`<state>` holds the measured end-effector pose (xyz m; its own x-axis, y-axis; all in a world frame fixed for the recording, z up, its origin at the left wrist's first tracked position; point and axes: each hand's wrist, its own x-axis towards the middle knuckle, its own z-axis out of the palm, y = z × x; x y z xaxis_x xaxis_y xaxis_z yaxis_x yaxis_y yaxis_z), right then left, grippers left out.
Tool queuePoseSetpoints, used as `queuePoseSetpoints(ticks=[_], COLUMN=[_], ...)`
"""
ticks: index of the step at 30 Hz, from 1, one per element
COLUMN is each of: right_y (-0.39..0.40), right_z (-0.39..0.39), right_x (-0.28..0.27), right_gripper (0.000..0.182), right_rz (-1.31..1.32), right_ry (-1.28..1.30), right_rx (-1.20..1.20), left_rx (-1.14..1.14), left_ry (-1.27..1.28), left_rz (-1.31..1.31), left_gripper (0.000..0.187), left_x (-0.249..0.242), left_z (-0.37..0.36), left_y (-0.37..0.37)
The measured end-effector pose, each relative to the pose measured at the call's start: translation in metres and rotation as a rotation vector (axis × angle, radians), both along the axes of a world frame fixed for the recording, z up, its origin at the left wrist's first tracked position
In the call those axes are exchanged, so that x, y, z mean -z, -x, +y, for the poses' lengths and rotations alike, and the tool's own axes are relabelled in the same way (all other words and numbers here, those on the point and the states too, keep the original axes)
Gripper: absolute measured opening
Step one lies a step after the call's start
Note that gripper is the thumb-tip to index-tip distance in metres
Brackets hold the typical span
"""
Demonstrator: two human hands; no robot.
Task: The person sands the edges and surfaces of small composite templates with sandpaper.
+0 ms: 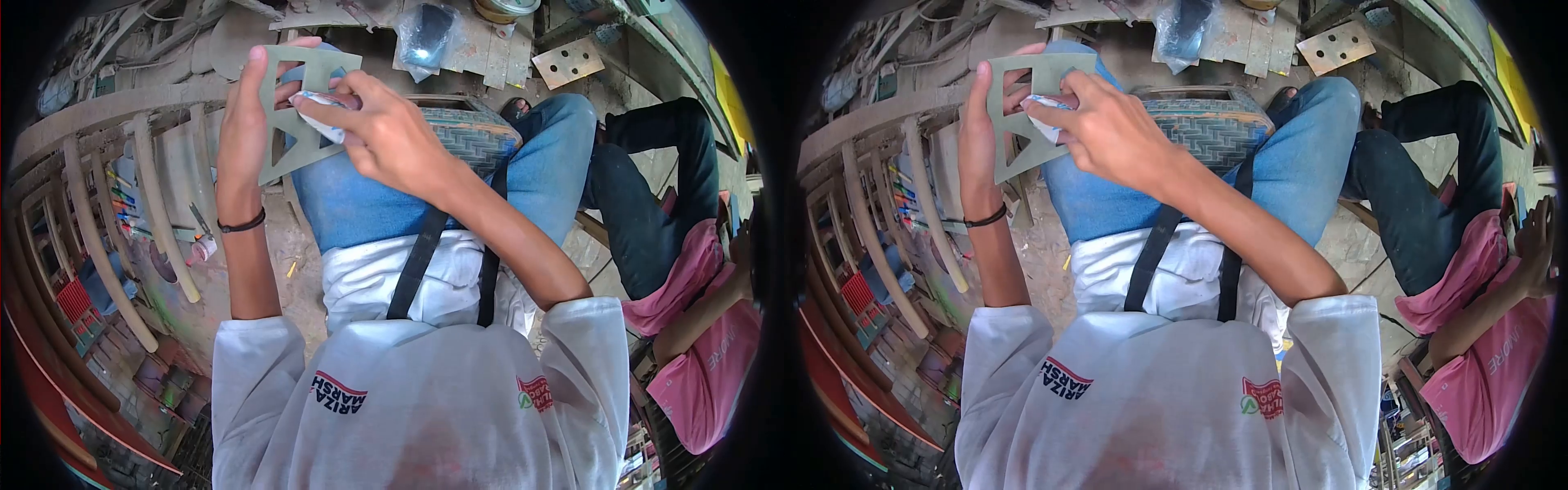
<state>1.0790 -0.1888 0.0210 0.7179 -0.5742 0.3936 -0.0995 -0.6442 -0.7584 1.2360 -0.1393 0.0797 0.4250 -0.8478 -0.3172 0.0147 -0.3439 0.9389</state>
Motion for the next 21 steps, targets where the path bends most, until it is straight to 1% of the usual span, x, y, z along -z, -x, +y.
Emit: queuePoseSetpoints(ticks=[3, 5, 6, 8, 9, 10, 12, 16, 17, 18, 19, 21], right_y=[0.001, -0.003, -0.006, -0.007, -0.005, -0.006, -0.009, -0.012, -0.009, -0.009, -0.009, -0.009], right_z=[-0.010, -0.008, 0.000, 0.021, 0.021, 0.021, 0.028, 0.034, 0.036, 0.035, 0.036, 0.034], right_x=[-0.001, -0.008, -0.005, 0.000, -0.005, -0.009, -0.018, -0.022, -0.017, -0.023, -0.030, -0.046], right_gripper=[0.061, 0.060, 0.060, 0.055, 0.050, 0.050, 0.046, 0.045, 0.043, 0.042, 0.042, 0.035], right_rz=[-0.064, 0.001, -0.003, -0.141, -0.113, -0.117, -0.214, -0.195, -0.143, -0.092, -0.091, -0.124], right_ry=[-0.090, -0.041, -0.041, -0.180, -0.350, -0.343, -0.582, -0.573, -0.490, -0.408, -0.411, -0.559], right_rx=[-0.026, 0.090, 0.091, 0.105, 0.046, 0.047, -0.021, 0.022, 0.071, 0.120, 0.120, 0.046], left_rx=[-0.008, -0.008, -0.009, -0.008, -0.004, -0.002, -0.017, -0.027, -0.028, -0.030, -0.030, -0.032], left_ry=[0.025, 0.010, 0.014, 0.025, 0.034, 0.041, 0.047, 0.052, 0.050, 0.045, 0.043, 0.061], left_rz=[0.018, 0.006, -0.010, 0.021, 0.056, 0.053, 0.026, 0.076, 0.057, 0.039, 0.039, 0.016], left_gripper=[0.063, 0.063, 0.063, 0.063, 0.064, 0.064, 0.065, 0.066, 0.066, 0.066, 0.066, 0.067], left_x=[-0.001, -0.002, -0.004, -0.001, 0.000, 0.001, 0.001, 0.001, 0.004, 0.003, 0.003, 0.001], left_z=[0.001, 0.002, 0.000, 0.002, 0.002, 0.000, 0.004, 0.007, 0.009, 0.010, 0.011, 0.008], left_y=[-0.001, 0.004, 0.005, 0.003, 0.003, 0.003, 0.003, 0.003, 0.001, 0.001, 0.002, 0.006])
